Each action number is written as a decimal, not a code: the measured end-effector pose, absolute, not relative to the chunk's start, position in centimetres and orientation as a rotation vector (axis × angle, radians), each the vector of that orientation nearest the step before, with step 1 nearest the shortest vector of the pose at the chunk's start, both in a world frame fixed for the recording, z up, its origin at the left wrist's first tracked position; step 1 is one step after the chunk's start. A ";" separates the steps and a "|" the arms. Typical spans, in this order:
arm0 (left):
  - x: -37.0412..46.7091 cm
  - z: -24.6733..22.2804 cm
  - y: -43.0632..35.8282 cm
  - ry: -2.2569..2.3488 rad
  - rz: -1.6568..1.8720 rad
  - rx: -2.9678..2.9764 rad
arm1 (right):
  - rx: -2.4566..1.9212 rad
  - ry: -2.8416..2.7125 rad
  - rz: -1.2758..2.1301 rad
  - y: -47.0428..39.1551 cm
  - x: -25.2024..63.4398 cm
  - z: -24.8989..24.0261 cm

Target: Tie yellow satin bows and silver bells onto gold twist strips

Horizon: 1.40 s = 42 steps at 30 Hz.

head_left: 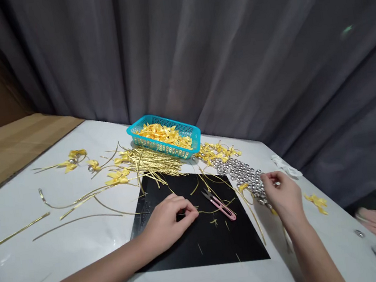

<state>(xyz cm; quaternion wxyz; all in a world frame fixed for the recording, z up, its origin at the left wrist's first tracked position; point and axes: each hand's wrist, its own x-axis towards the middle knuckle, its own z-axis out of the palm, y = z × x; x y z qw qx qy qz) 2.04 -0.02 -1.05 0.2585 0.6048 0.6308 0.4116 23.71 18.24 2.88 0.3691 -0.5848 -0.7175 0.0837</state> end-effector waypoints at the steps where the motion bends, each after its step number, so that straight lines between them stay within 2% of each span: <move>1: 2.0 -1.1 0.0 1.715 1.128 1.623 | -1.491 -1.875 0.233 18.2 23.6 2.6; 9: 1.3 -1.2 0.3 1.744 1.314 1.386 | -1.185 -2.100 0.533 15.9 20.8 1.1; 16: 1.4 -1.2 0.5 1.676 1.349 1.351 | -0.754 -2.409 1.098 11.0 16.9 0.3; 21: 1.0 -1.1 0.5 1.716 1.396 1.249 | -0.770 -2.426 1.207 12.2 17.5 0.5; 30: 0.1 -1.6 0.9 1.826 1.509 1.142 | -0.955 -2.277 1.143 15.5 22.3 4.1; 42: 0.2 -1.6 0.8 1.814 1.429 1.151 | -1.225 -2.172 0.842 17.3 23.8 3.4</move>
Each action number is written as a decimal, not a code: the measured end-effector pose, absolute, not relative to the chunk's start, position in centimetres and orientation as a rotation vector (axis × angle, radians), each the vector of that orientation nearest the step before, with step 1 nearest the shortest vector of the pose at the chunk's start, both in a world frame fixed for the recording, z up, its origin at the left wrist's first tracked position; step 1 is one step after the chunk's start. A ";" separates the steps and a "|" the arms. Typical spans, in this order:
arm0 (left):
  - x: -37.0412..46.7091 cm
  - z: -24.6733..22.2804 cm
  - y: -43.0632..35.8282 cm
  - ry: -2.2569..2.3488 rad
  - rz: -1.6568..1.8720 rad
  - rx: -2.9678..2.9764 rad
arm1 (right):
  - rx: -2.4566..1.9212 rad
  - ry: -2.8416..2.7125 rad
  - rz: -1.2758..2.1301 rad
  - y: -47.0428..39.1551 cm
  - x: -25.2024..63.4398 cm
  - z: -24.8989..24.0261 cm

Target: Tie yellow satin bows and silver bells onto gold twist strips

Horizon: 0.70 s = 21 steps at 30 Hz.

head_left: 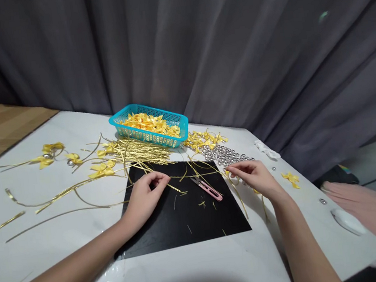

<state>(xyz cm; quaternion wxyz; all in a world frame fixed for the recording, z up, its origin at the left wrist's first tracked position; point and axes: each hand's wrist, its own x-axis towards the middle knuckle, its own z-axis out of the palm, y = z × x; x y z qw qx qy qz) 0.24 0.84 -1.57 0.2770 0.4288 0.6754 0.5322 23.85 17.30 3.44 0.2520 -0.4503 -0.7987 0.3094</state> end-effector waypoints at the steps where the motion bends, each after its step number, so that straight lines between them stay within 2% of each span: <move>1: 0.3 -1.5 0.8 1.813 1.422 1.155 | -1.240 -2.158 0.794 17.6 23.8 3.1; 5: 0.3 -1.2 0.7 1.812 1.384 1.161 | -1.256 -2.040 0.593 17.3 22.7 1.7; 7: 0.4 -1.2 0.7 1.786 1.362 1.192 | -1.196 -2.040 0.602 15.9 21.3 1.1; 10: 0.6 -1.2 0.7 1.711 1.325 1.271 | -1.056 -2.170 0.792 12.7 18.6 0.4; 13: 0.7 -1.3 0.7 1.640 1.304 1.389 | -0.807 -2.281 1.237 10.2 16.5 -0.2; 15: 0.7 -1.4 0.7 1.631 1.287 1.441 | -0.760 -2.272 1.370 9.8 15.9 -0.5; 21: 0.7 -1.7 0.8 1.678 1.253 1.464 | -0.827 -2.267 1.274 11.4 17.1 -0.5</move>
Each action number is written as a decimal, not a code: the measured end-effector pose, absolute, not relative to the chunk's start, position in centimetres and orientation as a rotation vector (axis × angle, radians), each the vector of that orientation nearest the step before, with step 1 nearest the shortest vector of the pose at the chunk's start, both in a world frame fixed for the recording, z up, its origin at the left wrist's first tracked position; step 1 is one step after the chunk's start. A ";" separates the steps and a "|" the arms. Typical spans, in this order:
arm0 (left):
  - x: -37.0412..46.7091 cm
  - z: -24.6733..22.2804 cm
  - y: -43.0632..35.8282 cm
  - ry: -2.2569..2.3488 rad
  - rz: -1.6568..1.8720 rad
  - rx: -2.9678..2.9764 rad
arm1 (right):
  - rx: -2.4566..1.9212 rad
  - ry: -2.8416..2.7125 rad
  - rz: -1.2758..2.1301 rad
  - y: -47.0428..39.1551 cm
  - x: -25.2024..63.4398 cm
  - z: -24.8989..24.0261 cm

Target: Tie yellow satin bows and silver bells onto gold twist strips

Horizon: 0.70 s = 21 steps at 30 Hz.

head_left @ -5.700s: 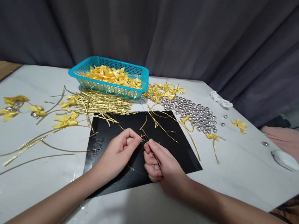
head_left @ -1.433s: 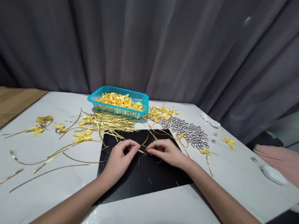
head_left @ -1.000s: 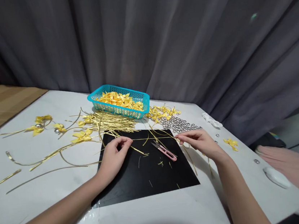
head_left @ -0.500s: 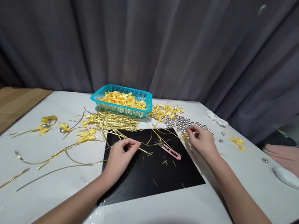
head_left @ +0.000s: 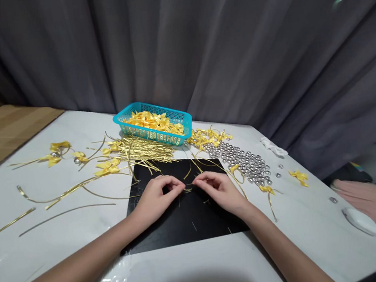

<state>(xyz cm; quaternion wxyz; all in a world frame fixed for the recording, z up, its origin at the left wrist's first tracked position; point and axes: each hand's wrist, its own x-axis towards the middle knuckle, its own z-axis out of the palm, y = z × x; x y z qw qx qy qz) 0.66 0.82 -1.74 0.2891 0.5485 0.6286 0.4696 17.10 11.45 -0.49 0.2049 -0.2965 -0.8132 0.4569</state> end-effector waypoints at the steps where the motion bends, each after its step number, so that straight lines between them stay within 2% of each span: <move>1: 0.6 -1.8 0.8 1.696 1.251 1.469 | -0.844 -2.281 1.254 11.7 17.4 -0.4; 8: 0.4 -2.0 0.9 1.923 1.173 1.545 | -0.990 -2.466 1.247 14.0 19.8 1.1; 14: 0.5 -1.6 0.7 2.127 1.001 1.796 | -1.150 -2.500 1.046 17.4 22.7 2.2; 21: 0.5 -1.0 0.5 2.151 0.885 1.822 | -1.428 -2.696 1.032 22.3 24.3 4.1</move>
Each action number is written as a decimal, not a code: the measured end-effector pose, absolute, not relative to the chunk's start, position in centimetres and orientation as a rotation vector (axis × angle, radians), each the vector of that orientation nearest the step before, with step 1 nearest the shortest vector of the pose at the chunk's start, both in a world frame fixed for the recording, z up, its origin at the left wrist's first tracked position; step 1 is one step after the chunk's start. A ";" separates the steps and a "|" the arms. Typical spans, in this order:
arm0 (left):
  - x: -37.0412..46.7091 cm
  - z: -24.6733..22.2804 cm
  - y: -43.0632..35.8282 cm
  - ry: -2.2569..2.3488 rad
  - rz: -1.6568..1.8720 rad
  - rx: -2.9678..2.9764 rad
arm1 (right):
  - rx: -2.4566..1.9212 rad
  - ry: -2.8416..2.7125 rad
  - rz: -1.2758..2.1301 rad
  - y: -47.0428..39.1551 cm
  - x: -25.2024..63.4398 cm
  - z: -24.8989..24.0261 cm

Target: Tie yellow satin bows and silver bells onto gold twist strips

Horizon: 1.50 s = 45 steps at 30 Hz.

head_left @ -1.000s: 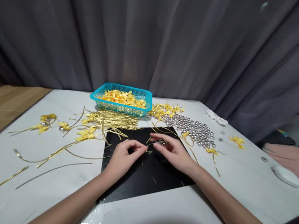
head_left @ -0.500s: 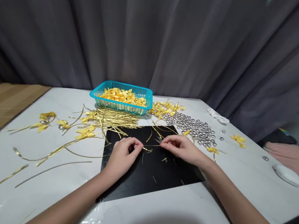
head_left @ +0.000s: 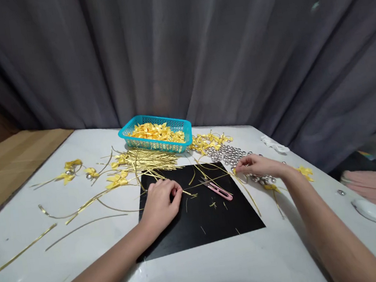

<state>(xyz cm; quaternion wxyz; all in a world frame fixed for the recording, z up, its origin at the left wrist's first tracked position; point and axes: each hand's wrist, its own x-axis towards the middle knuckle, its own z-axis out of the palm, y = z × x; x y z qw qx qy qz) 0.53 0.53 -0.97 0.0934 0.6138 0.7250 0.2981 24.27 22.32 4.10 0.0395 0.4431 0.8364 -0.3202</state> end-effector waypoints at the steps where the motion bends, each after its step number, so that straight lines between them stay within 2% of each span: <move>1: 0.5 -1.0 0.6 2.161 0.871 1.827 | 1.341 2.510 -0.940 23.3 24.2 4.7; 6: 0.1 -1.1 0.7 2.223 0.832 1.802 | 1.384 2.389 -0.638 26.9 21.2 9.2; 11: 0.1 -1.1 0.8 2.313 0.789 1.716 | 1.278 2.639 -0.504 27.1 11.5 12.3; 16: 0.6 -0.6 0.5 2.453 0.694 1.733 | 0.989 2.994 -0.534 23.8 1.5 10.8; 20: 0.7 -0.8 0.6 2.526 0.720 1.743 | 0.894 3.047 -0.571 21.5 -1.7 7.8; 25: 0.6 -1.3 0.9 2.510 0.827 1.675 | 0.920 3.109 -0.604 21.8 -1.6 5.9; 34: 0.2 -1.2 0.8 2.364 1.173 1.526 | 1.020 3.314 -0.772 22.3 1.1 6.3; 39: 0.1 -1.5 0.9 2.216 1.408 1.524 | 0.982 3.339 -1.032 18.2 6.3 5.7; 42: 0.4 -1.7 0.9 1.975 1.615 1.485 | 0.905 3.306 -1.178 14.5 10.1 4.3; 45: 0.7 -1.7 1.0 1.724 1.614 1.397 | 0.969 3.253 -1.291 11.3 12.9 2.6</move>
